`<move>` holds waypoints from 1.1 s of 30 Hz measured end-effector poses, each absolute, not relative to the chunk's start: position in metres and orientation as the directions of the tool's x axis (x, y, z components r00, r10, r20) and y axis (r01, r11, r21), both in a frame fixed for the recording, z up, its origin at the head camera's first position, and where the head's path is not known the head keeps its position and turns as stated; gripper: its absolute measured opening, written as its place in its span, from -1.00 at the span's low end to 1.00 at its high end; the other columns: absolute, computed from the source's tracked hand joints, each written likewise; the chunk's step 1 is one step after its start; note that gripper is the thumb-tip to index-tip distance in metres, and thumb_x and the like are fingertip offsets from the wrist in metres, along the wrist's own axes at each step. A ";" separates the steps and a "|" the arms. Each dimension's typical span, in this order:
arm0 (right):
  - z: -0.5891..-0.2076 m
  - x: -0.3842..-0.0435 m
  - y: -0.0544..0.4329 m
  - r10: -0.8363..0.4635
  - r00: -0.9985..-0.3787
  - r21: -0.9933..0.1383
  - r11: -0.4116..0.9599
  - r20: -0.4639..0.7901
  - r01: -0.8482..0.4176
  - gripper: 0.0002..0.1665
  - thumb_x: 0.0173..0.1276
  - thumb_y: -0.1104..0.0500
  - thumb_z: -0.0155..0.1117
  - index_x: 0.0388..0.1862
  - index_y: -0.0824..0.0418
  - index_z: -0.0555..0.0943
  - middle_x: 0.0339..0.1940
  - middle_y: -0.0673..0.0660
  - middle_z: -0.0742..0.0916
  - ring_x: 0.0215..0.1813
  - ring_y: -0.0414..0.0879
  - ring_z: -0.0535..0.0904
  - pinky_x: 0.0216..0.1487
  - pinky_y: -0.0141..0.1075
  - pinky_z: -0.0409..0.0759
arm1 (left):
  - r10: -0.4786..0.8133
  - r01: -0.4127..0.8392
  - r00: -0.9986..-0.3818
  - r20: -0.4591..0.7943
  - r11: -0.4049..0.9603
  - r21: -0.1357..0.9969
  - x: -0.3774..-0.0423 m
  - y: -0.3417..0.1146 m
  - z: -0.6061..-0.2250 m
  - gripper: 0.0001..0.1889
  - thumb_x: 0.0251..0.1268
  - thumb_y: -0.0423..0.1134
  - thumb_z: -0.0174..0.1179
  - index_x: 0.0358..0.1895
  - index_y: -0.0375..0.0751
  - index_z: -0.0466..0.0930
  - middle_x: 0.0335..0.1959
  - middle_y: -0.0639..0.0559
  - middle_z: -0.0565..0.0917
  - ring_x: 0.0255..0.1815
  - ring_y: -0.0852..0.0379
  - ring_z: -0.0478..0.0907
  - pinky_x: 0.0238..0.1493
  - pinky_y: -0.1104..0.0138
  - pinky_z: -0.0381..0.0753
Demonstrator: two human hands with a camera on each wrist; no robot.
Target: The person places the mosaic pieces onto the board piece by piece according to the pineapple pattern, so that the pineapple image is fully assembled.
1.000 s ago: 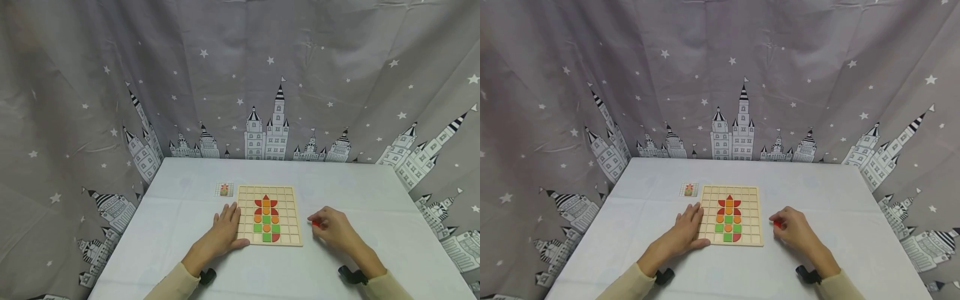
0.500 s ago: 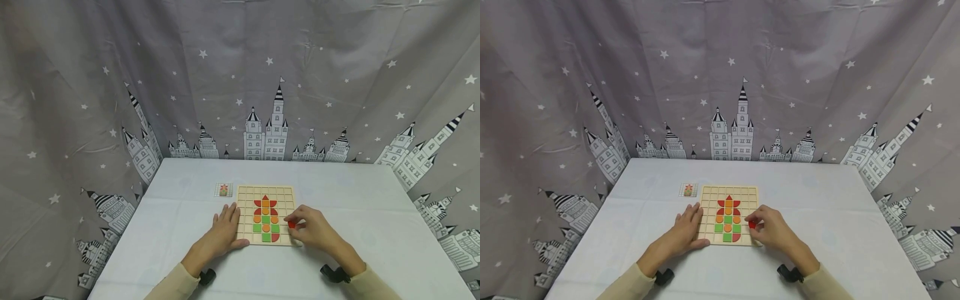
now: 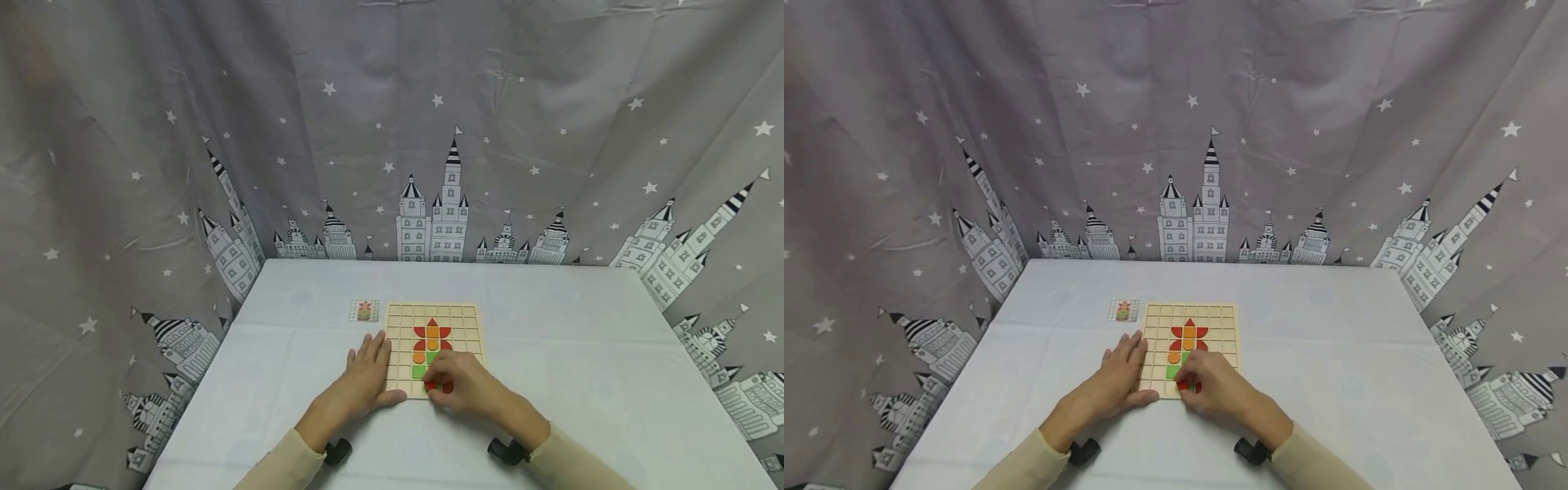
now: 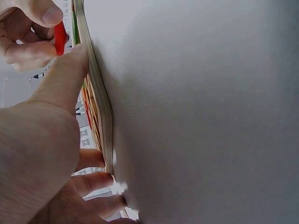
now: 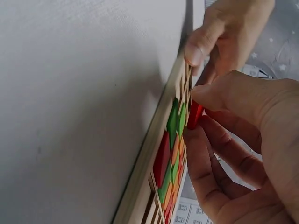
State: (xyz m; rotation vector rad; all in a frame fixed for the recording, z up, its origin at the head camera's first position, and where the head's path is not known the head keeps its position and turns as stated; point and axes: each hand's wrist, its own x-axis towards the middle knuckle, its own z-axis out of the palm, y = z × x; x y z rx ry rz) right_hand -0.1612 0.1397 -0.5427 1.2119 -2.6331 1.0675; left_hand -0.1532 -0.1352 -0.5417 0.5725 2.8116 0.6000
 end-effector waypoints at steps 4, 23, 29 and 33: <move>-0.545 -0.162 0.129 -0.676 -0.675 -0.538 0.468 0.294 -0.702 -0.82 0.36 0.36 0.71 -0.10 0.18 0.93 -0.15 0.02 0.90 -0.15 -0.19 0.73 -0.09 -0.50 0.70 | 0.417 0.335 -0.901 -0.117 0.842 0.422 -0.154 -0.136 -0.541 0.20 0.49 0.27 0.57 0.84 -0.49 0.17 0.92 -0.50 0.11 0.95 -0.59 0.04 0.78 -0.57 0.23; -0.550 -0.157 0.118 -0.661 -0.664 -0.307 0.588 0.350 -0.748 -0.89 0.35 0.20 0.84 -0.23 0.06 0.98 -0.18 -0.07 0.90 -0.03 -0.18 0.80 0.10 -0.21 0.83 | 0.440 0.373 -0.893 -0.090 0.838 0.399 -0.156 -0.135 -0.544 0.18 0.52 0.28 0.54 0.81 -0.53 0.18 0.89 -0.55 0.14 0.91 -0.64 0.10 0.71 -0.60 0.32; -0.553 -0.155 0.116 -0.625 -0.694 -0.316 0.619 0.358 -0.719 -0.88 0.31 0.18 0.87 -0.25 0.05 1.00 -0.22 -0.09 0.86 -0.10 -0.21 0.74 -0.03 -0.30 0.77 | 0.436 0.369 -0.895 -0.093 0.841 0.396 -0.155 -0.137 -0.543 0.18 0.53 0.28 0.53 0.81 -0.53 0.18 0.89 -0.56 0.14 0.91 -0.65 0.10 0.70 -0.61 0.33; -0.554 -0.154 0.115 -0.612 -0.710 -0.341 0.623 0.348 -0.704 -0.89 0.34 0.16 0.86 -0.25 0.06 1.00 -0.22 -0.08 0.84 -0.13 -0.23 0.72 -0.07 -0.37 0.75 | 0.430 0.359 -0.897 -0.101 0.842 0.402 -0.154 -0.137 -0.545 0.19 0.52 0.29 0.53 0.82 -0.52 0.18 0.90 -0.54 0.14 0.92 -0.64 0.09 0.72 -0.60 0.31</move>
